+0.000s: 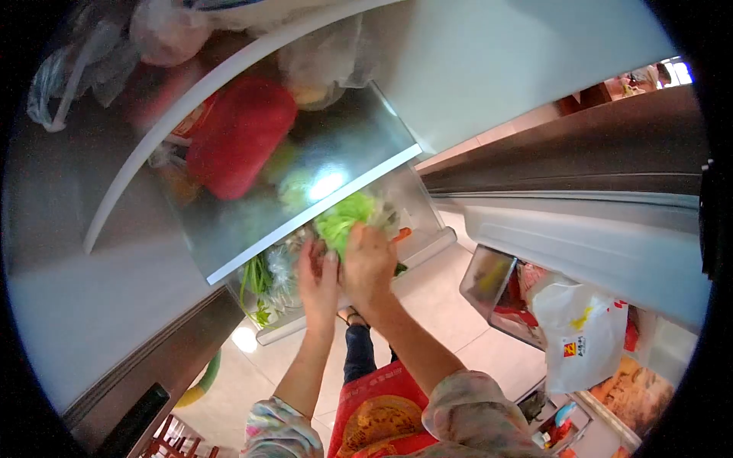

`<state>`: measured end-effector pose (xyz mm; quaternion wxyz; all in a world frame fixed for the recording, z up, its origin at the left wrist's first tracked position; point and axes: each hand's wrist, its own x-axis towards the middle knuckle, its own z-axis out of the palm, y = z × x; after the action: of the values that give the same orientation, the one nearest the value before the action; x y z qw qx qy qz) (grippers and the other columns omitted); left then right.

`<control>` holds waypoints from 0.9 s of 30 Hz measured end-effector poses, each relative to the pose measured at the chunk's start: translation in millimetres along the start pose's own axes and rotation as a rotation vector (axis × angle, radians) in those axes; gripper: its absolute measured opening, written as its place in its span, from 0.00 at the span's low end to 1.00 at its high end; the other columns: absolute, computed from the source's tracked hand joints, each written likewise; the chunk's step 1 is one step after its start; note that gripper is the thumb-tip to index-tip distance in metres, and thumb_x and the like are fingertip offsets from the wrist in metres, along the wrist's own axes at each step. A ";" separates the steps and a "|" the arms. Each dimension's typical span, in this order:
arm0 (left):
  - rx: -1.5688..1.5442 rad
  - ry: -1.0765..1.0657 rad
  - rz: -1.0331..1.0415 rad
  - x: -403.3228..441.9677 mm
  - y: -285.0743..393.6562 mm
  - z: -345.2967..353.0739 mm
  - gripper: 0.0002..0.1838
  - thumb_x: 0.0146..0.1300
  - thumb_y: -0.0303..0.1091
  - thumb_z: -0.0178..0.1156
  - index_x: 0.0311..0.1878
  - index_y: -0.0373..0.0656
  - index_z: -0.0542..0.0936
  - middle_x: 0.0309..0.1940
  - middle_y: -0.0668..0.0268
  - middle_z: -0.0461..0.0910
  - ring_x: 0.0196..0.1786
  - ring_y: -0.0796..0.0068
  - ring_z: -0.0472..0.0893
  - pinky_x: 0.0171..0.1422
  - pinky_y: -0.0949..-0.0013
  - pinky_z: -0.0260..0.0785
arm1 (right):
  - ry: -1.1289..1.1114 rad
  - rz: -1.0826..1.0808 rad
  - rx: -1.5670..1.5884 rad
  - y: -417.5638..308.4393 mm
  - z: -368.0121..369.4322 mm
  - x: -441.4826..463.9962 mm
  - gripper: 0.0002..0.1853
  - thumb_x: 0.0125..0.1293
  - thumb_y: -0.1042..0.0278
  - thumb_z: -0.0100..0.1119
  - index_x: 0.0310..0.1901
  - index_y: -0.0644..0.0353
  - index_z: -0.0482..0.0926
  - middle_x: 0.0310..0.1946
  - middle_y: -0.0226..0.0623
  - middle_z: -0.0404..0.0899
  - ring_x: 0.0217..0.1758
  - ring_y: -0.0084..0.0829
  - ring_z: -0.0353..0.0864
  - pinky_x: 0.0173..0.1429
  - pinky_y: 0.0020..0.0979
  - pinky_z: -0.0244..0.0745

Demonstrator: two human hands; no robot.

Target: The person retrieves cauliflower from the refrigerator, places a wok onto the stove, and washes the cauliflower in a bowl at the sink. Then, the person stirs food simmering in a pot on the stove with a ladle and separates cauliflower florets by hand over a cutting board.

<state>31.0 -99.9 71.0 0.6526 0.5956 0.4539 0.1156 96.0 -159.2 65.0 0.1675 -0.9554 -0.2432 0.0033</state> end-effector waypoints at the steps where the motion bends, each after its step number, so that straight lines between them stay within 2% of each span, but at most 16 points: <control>1: -0.094 -0.020 -0.041 8.1 3.6 5.4 0.26 0.59 0.30 0.58 0.59 0.36 0.65 0.46 0.60 0.74 0.44 0.73 0.73 0.49 0.72 0.68 | -0.002 0.018 -0.050 -5.8 1.6 -1.6 0.16 0.51 0.69 0.53 0.42 0.69 0.72 0.32 0.45 0.72 0.35 0.43 0.72 0.45 0.46 0.68; 4: -0.271 -0.166 -0.185 36.0 29.3 7.7 0.24 0.56 0.31 0.61 0.55 0.35 0.67 0.42 0.62 0.74 0.41 0.76 0.74 0.42 0.74 0.69 | 0.130 -0.115 0.005 -9.8 4.2 -2.7 0.20 0.52 0.68 0.51 0.45 0.72 0.70 0.34 0.46 0.70 0.37 0.43 0.71 0.46 0.46 0.65; 5: -0.347 -0.133 -0.210 45.1 31.0 16.1 0.24 0.53 0.34 0.64 0.50 0.34 0.69 0.39 0.63 0.74 0.38 0.78 0.74 0.37 0.76 0.68 | 0.037 -0.083 0.075 -13.4 8.2 -3.0 0.23 0.52 0.69 0.51 0.50 0.74 0.67 0.37 0.48 0.68 0.42 0.45 0.68 0.49 0.46 0.64; 8: -0.116 -0.121 -0.321 51.9 55.5 28.6 0.26 0.52 0.35 0.65 0.52 0.33 0.70 0.46 0.58 0.74 0.43 0.69 0.75 0.45 0.69 0.69 | -0.176 -0.057 0.200 -7.7 11.4 5.4 0.30 0.49 0.69 0.56 0.54 0.76 0.63 0.39 0.48 0.67 0.47 0.46 0.66 0.51 0.45 0.63; 9: -0.092 -0.081 -0.422 50.7 66.0 35.1 0.28 0.48 0.37 0.67 0.50 0.32 0.71 0.44 0.57 0.75 0.41 0.69 0.76 0.44 0.71 0.69 | -0.198 -0.015 0.315 -2.5 1.6 10.9 0.35 0.44 0.70 0.60 0.56 0.74 0.62 0.40 0.48 0.66 0.49 0.48 0.64 0.51 0.44 0.64; 12: -0.194 -0.027 -0.207 70.4 24.2 53.3 0.21 0.49 0.31 0.65 0.45 0.31 0.73 0.39 0.61 0.75 0.39 0.74 0.73 0.43 0.72 0.66 | -0.252 0.050 0.392 21.1 -3.6 14.7 0.38 0.41 0.71 0.62 0.57 0.70 0.61 0.41 0.49 0.66 0.47 0.49 0.66 0.49 0.43 0.65; 13: -0.255 -0.103 -0.169 85.7 -6.3 55.1 0.27 0.48 0.36 0.66 0.49 0.30 0.73 0.42 0.56 0.76 0.43 0.66 0.75 0.50 0.68 0.65 | -0.171 -0.004 0.422 34.5 6.2 12.1 0.39 0.43 0.69 0.64 0.59 0.67 0.59 0.44 0.49 0.65 0.46 0.46 0.68 0.50 0.42 0.65; 16: 0.178 0.083 -0.097 79.5 5.7 71.3 0.39 0.45 0.39 0.69 0.58 0.29 0.65 0.54 0.48 0.69 0.55 0.56 0.69 0.60 0.63 0.59 | -0.125 0.328 0.988 67.1 19.6 13.0 0.38 0.47 0.72 0.67 0.61 0.63 0.61 0.48 0.40 0.68 0.45 0.34 0.71 0.48 0.32 0.69; 17: 0.159 0.119 0.004 94.4 -37.7 77.3 0.43 0.44 0.39 0.69 0.60 0.28 0.61 0.57 0.45 0.65 0.59 0.52 0.66 0.61 0.62 0.58 | 0.060 0.492 1.306 69.7 24.7 14.3 0.30 0.52 0.72 0.64 0.58 0.65 0.65 0.48 0.37 0.70 0.44 0.26 0.72 0.47 0.26 0.70; 19: 0.287 0.183 0.027 79.1 -23.8 82.6 0.45 0.43 0.39 0.70 0.61 0.27 0.59 0.57 0.45 0.65 0.59 0.53 0.66 0.61 0.62 0.58 | -0.137 0.518 1.213 83.4 52.2 16.5 0.26 0.54 0.73 0.62 0.56 0.65 0.68 0.46 0.37 0.73 0.45 0.26 0.73 0.48 0.25 0.69; 21: 0.329 0.206 0.023 76.4 -23.1 89.6 0.45 0.42 0.38 0.70 0.61 0.27 0.59 0.54 0.46 0.68 0.56 0.55 0.68 0.60 0.63 0.60 | -0.198 0.456 1.003 85.6 56.6 13.9 0.20 0.57 0.74 0.58 0.52 0.67 0.71 0.42 0.37 0.75 0.45 0.24 0.74 0.49 0.23 0.69; 24: 0.192 0.109 0.066 82.5 -31.4 80.5 0.41 0.42 0.35 0.71 0.58 0.29 0.63 0.49 0.50 0.72 0.51 0.59 0.73 0.57 0.65 0.63 | -0.199 0.646 1.213 87.6 41.2 16.9 0.20 0.57 0.75 0.58 0.52 0.67 0.71 0.41 0.36 0.75 0.44 0.24 0.73 0.48 0.23 0.69; 27: 0.083 0.017 0.126 81.3 -19.9 59.1 0.35 0.43 0.33 0.71 0.55 0.31 0.68 0.48 0.53 0.74 0.47 0.62 0.75 0.53 0.67 0.65 | -0.076 0.677 1.464 101.7 34.8 20.2 0.22 0.58 0.70 0.57 0.54 0.64 0.69 0.42 0.38 0.75 0.36 0.26 0.75 0.39 0.26 0.72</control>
<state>111.9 -88.7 9.3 0.6150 0.6485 0.4254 0.1426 157.9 -222.7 0.9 0.7324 -0.6244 0.1175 0.2448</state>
